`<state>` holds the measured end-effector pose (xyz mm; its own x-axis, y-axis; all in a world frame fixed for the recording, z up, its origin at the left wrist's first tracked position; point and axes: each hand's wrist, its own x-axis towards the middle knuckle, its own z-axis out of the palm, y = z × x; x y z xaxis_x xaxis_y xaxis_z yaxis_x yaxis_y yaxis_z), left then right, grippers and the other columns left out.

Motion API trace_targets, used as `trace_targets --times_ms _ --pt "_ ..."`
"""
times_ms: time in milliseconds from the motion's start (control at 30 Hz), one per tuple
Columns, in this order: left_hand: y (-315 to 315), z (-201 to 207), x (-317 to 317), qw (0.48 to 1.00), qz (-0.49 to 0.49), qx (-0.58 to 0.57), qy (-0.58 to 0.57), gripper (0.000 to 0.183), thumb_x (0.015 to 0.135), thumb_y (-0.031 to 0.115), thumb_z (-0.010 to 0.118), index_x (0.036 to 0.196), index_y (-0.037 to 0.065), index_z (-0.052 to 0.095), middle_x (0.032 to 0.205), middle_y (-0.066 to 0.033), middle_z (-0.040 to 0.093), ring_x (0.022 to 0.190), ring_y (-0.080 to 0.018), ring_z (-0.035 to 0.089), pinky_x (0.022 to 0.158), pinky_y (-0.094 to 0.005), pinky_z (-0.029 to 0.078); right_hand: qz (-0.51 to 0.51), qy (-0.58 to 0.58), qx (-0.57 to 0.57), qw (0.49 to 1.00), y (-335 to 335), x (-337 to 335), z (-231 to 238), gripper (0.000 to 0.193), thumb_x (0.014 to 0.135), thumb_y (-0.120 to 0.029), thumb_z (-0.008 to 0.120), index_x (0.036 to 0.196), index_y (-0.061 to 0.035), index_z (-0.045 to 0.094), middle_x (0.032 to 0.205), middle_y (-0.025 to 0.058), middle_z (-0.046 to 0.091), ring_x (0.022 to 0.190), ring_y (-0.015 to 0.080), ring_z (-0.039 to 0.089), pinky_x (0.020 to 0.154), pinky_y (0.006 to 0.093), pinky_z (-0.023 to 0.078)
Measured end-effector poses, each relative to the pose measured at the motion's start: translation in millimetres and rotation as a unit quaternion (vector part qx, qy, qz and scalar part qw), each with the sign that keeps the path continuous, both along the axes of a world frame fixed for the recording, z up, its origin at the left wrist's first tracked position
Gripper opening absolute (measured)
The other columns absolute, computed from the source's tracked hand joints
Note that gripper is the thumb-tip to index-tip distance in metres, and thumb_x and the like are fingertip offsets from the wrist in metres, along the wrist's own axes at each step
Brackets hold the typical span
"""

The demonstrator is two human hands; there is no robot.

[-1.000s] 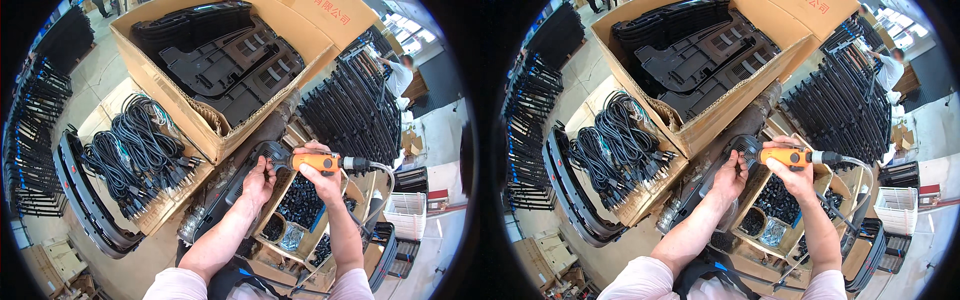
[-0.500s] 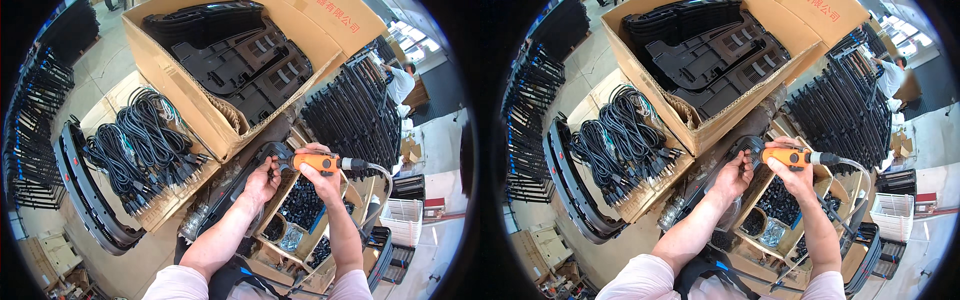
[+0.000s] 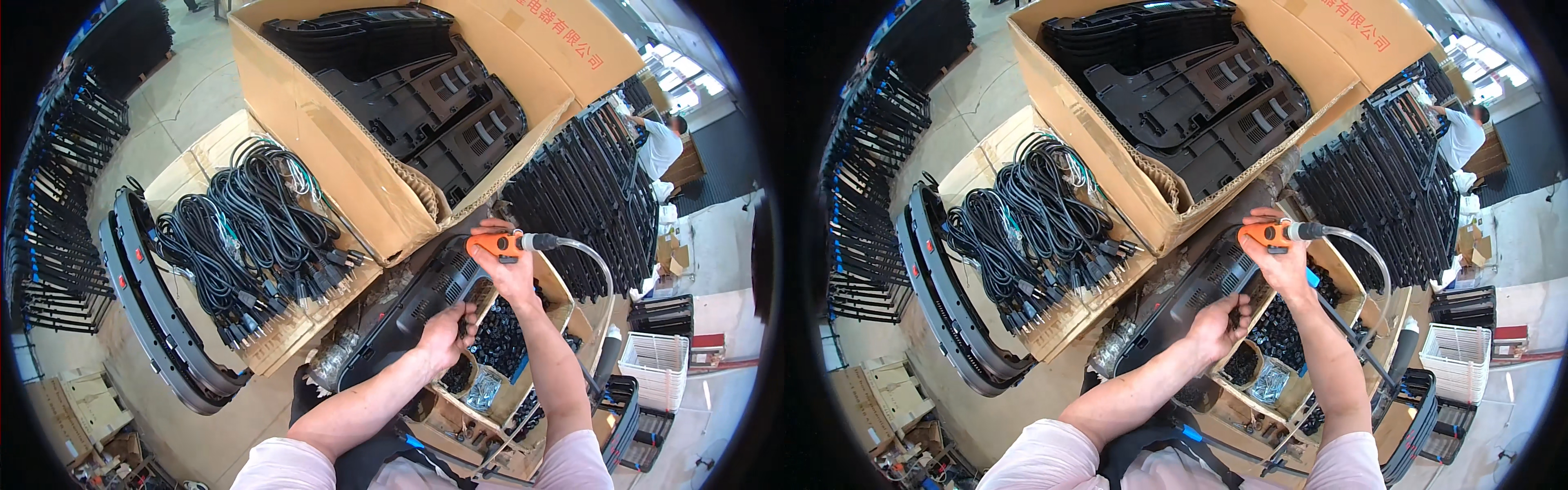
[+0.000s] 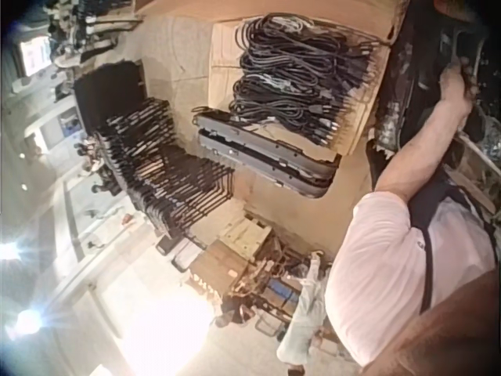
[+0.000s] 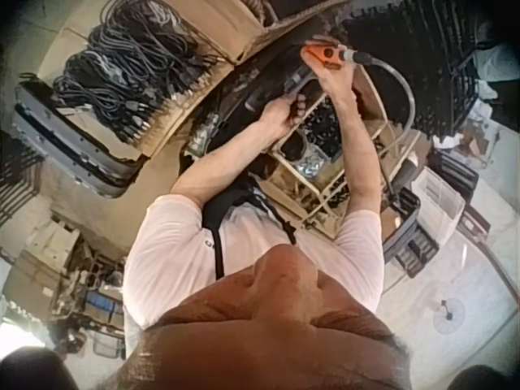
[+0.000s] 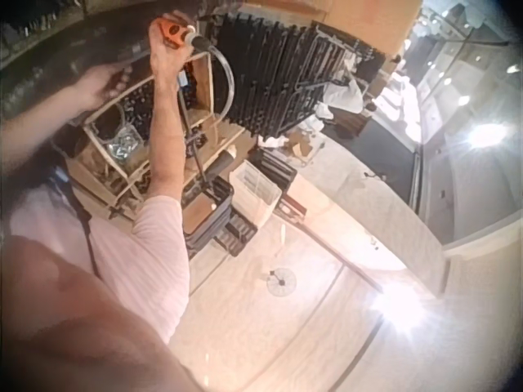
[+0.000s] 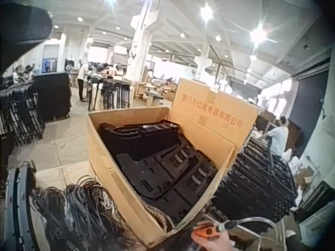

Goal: The person assembles a black electronic device by attaching a power cord and securing a casing with screws. They use a power drill to fasten the screws and handle various components from a nearby workstation.

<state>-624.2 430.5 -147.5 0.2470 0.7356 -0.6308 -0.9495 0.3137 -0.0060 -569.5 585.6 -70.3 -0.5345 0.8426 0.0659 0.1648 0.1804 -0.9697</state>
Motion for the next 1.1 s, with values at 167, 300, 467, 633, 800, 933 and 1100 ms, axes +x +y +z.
trace_targets --times_ms 167,300,467,633,800,933,1100 --pt "-37.9 8.2 -1.5 1.0 -0.015 -0.016 -0.002 0.026 0.116 0.031 0.05 0.108 0.009 0.063 0.086 -0.0012 0.062 0.07 -0.0155 0.059 0.058 -0.0297 0.048 0.006 -0.066 0.015 0.998 -3.1 -10.6 11.0 0.034 0.085 -0.005 0.086 0.116 -0.0002 0.072 0.115 0.012 0.077 0.107 0.0184 0.071 0.098 0.0346 0.057" --pt "-65.8 14.6 -10.3 0.998 -0.066 0.0 0.014 0.027 0.117 0.031 0.048 0.113 0.008 0.06 0.085 -0.0006 0.056 0.069 -0.0148 0.054 0.054 -0.0278 0.04 0.0 -0.076 0.037 0.996 0.8 -11.1 8.2 0.032 0.086 -0.009 0.087 0.114 -0.0021 0.073 0.114 0.007 0.077 0.102 0.0155 0.07 0.095 0.0333 0.056" --pt "-92.3 10.4 -26.5 0.997 -0.063 0.015 0.036 0.024 0.116 0.028 0.048 0.117 0.008 0.061 0.082 0.0019 0.053 0.065 -0.0115 0.047 0.051 -0.0261 0.034 -0.026 -0.092 0.021 0.995 -1.6 -16.2 2.7 0.031 0.085 -0.009 0.087 0.112 -0.0032 0.074 0.112 0.0054 0.076 0.104 0.0149 0.07 0.096 0.0315 0.055" --pt "-112.9 10.8 -31.1 0.995 -0.022 0.0 0.1 0.021 0.115 0.024 0.049 0.117 0.009 0.064 0.088 0.0013 0.058 0.072 -0.0114 0.054 0.059 -0.0272 0.044 -0.062 -0.078 0.069 0.993 -4.1 -9.8 -0.9 0.048 0.085 -0.011 0.089 0.127 -0.0035 0.069 0.117 0.0083 0.077 0.111 0.017 0.071 0.101 0.0336 0.056" --pt "-138.4 -3.3 -40.4 0.991 -0.05 0.019 0.122 0.025 0.115 0.027 0.051 0.118 0.007 0.066 0.102 -0.0055 0.065 0.092 -0.0195 0.063 0.083 -0.0359 0.055 -0.109 0.05 0.045 0.992 -71.9 16.6 53.3 0.052 0.091 -0.012 0.085 0.137 -0.0012 0.064 0.124 0.0123 0.076 0.115 0.0202 0.071 0.104 0.0375 0.056" --pt "-151.6 -9.7 -31.1 0.972 -0.197 0.053 0.113 0.031 0.116 0.029 0.047 0.114 0.006 0.068 0.097 -0.0042 0.068 0.083 -0.0178 0.065 0.076 -0.0354 0.056 -0.174 0.021 0.042 0.984 -151.1 71.4 87.7 0.052 0.09 -0.013 0.085 0.136 0.0002 0.063 0.124 0.0135 0.077 0.116 0.0206 0.071 0.106 0.0382 0.056" --pt "-148.5 -29.1 21.6 0.883 -0.407 0.107 0.207 0.027 0.115 0.025 0.049 0.111 0.006 0.068 0.096 -0.0029 0.066 0.08 -0.0145 0.062 0.07 -0.0322 0.054 -0.329 0.067 0.029 0.942 -252.1 162.9 98.2 0.055 0.086 -0.009 0.086 0.135 0.0025 0.063 0.123 0.0176 0.077 0.116 0.0238 0.073 0.105 0.0398 0.058"
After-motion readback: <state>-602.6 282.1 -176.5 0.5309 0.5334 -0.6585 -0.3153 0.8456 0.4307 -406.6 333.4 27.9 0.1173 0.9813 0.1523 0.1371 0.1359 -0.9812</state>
